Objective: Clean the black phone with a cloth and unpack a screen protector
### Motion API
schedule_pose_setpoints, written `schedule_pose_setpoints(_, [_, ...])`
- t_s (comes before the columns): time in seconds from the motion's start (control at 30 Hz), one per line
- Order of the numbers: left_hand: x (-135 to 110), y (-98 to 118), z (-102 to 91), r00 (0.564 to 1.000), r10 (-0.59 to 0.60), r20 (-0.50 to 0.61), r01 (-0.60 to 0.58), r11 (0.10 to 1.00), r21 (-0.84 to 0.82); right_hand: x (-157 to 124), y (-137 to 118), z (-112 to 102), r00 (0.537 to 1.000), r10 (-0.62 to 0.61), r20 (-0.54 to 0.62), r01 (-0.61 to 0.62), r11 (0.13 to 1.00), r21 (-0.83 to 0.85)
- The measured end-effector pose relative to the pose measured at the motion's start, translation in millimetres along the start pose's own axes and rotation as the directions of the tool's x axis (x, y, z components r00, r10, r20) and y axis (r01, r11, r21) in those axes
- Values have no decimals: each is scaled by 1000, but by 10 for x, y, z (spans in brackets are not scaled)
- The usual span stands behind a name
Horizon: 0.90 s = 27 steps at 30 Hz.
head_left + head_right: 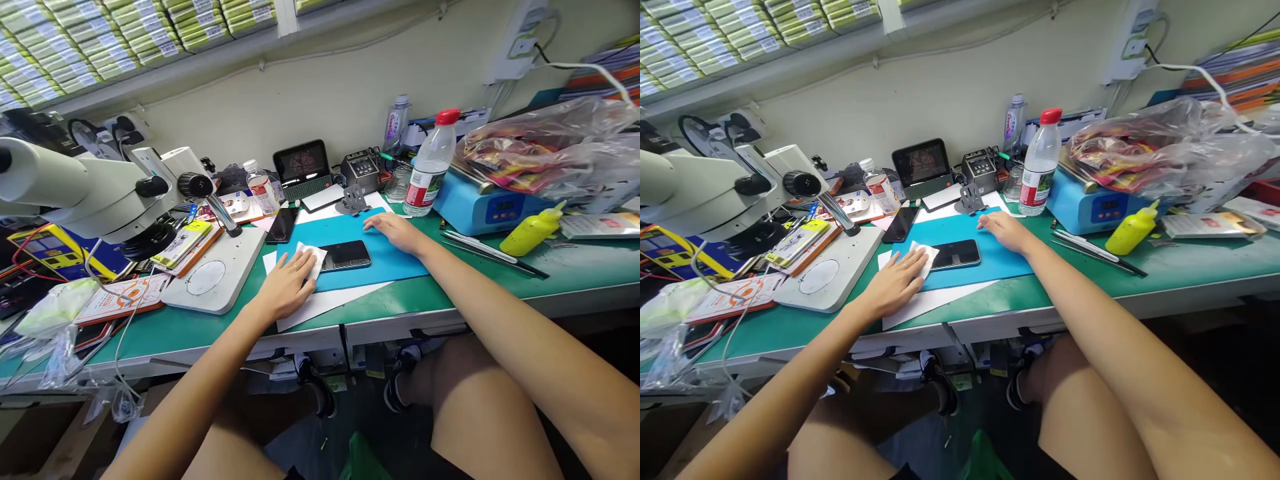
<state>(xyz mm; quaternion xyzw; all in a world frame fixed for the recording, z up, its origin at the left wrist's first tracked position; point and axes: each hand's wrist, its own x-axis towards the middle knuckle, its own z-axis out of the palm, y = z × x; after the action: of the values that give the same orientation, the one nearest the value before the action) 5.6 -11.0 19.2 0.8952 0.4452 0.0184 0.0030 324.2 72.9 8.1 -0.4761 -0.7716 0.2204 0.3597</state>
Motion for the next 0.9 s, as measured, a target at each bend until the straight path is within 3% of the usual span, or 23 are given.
schedule_pose_setpoints(0.07, [-1, 7, 4, 1000, -6, -11, 6, 1000, 11, 3, 5, 2, 1000, 8, -3, -8, 1000, 13])
schedule_pose_setpoints(0.13, [103, 148, 23, 1000, 10, -20, -11, 1000, -7, 7, 11, 6, 1000, 14, -9, -14, 1000, 25])
schedule_pose_setpoints(0.33, [652, 964, 107, 986, 143, -83, -150, 985, -80, 8, 10, 8, 1000, 3, -16, -3, 999, 31])
schedule_pose_setpoints(0.4, [765, 1113, 121, 984, 140, -110, -149, 985, -82, 9, 10, 0, 1000, 4, -20, -4, 1000, 31])
schedule_pose_setpoints(0.5, [748, 1018, 137, 985, 97, -141, -111, 990, -90, 10, 19, -11, 1000, 1, -15, -1, 999, 46])
schedule_pose_setpoints(0.67, [319, 388, 124, 993, -97, -75, 88, 990, -111, 8, 36, -4, 1000, 5, -3, -5, 998, 55])
schedule_pose_setpoints(0.73, [149, 247, 115, 992, -117, -42, 113, 988, -105, 19, 39, 5, 1000, 2, 2, -2, 999, 50])
schedule_pose_setpoints(0.8, [59, 263, 120, 992, -119, -32, 116, 989, -94, 36, 41, 13, 1000, -1, 16, 0, 999, 50])
schedule_pose_setpoints(0.9, [136, 525, 151, 996, -84, -38, 80, 992, -98, 48, 40, 21, 1000, -7, 26, 6, 999, 45])
